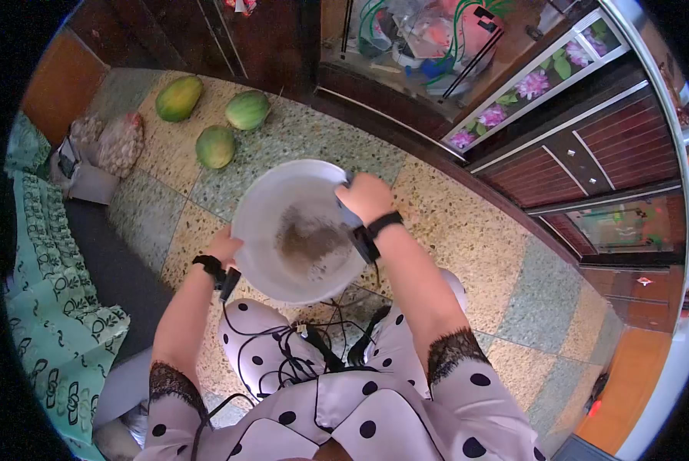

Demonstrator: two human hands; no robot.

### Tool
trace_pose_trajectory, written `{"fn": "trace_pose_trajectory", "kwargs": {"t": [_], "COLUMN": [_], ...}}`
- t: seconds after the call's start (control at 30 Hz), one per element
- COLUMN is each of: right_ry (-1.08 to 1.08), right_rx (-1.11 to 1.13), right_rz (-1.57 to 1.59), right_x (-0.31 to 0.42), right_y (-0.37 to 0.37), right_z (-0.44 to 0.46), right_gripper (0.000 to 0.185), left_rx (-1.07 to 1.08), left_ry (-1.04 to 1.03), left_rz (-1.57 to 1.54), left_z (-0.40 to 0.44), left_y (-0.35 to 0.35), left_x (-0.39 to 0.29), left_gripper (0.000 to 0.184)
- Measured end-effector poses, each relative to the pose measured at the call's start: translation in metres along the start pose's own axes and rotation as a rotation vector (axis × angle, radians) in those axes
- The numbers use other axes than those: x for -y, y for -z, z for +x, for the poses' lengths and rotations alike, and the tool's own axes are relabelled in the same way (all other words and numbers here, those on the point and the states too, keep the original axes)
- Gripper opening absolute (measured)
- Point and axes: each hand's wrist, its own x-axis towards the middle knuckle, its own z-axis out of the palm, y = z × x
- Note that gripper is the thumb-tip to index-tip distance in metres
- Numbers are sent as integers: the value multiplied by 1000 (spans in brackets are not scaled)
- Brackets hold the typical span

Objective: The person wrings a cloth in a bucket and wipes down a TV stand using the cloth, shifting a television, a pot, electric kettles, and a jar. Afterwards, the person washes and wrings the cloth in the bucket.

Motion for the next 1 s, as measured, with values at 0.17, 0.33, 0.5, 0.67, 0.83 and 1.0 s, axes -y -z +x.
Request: {"fn": "trace_pose_trajectory", "kwargs": {"t": [0.17, 0.33, 0.5, 0.67, 0.83, 1.0], "right_ry": [139, -18, -217, -561, -614, -618], "right_rx": [-88, 254, 305, 55, -99, -544], "right_rz": [237, 1022, 1243, 967, 1228, 1103], "right_x": [77, 92, -10, -214, -282, -273], "right_y": [-36, 26, 117, 62, 18, 3], "right_z": [54, 62, 48, 72, 127, 226], "right_gripper": [54, 57, 45, 41, 46, 70], "left_rx": [-94, -197, -183, -233, -372, -455], "left_ry": [257, 109, 205, 197, 366, 545], "left_rz": [-152, -628, -637, -726, -703, -770], "left_z": [-1, 30, -8, -1, -31, -67], "left_y": [96, 146, 157, 148, 144, 110], "left_x": [41, 154, 141, 159, 116, 42], "left_gripper": [35, 34, 52, 55, 65, 64]}}
